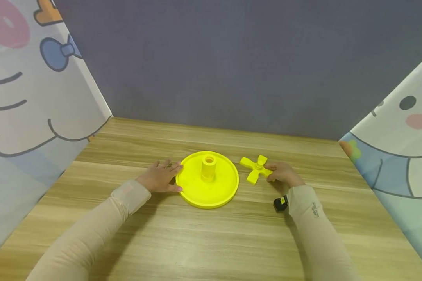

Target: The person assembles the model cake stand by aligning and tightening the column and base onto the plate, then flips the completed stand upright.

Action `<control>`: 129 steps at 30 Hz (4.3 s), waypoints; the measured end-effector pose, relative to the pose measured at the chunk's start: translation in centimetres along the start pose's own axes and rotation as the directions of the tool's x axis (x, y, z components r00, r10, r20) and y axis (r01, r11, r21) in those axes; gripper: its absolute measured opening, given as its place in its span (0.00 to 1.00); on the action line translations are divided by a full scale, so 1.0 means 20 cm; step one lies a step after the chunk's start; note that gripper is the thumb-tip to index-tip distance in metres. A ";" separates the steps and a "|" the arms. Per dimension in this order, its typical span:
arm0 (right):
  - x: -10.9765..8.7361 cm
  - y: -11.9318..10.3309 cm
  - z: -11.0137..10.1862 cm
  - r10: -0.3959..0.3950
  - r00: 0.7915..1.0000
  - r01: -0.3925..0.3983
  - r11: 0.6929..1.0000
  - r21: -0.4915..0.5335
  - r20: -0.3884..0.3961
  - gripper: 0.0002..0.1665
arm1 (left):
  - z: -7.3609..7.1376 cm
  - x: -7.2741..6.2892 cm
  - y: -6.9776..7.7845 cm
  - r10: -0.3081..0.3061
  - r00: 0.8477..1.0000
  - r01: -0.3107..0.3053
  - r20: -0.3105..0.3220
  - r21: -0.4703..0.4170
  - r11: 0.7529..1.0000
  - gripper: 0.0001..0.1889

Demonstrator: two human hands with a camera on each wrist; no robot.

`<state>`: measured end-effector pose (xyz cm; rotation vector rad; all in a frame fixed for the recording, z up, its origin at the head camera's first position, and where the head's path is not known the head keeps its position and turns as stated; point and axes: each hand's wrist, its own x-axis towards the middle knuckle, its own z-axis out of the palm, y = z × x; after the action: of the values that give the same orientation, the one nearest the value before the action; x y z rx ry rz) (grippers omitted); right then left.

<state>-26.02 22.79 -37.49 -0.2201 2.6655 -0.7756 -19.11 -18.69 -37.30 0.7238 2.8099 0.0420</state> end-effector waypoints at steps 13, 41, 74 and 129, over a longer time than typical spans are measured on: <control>0.06 -0.03 0.03 0.002 1.000 -0.001 1.000 0.018 -0.031 0.15 | -0.01 0.01 0.01 -0.005 1.000 0.005 0.014 0.015 1.000 0.44; -0.03 -0.01 0.01 0.013 0.998 -0.046 0.825 0.563 0.061 0.37 | -0.01 0.00 -0.01 0.006 1.000 -0.006 0.008 -0.019 1.000 0.45; -0.12 -0.12 0.00 0.062 0.900 0.120 0.915 0.384 -0.431 0.28 | 0.01 0.00 -0.03 0.028 0.999 -0.028 -0.016 -0.022 0.999 0.45; -0.11 -0.60 0.19 -0.857 0.294 0.701 0.495 -0.514 -0.423 0.20 | 0.00 -0.01 -0.01 0.039 0.999 -0.039 0.009 -0.043 0.998 0.45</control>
<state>-21.89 11.46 -33.41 -1.8041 3.2140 -0.8886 -19.09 -18.93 -37.23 0.7669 2.7764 0.1044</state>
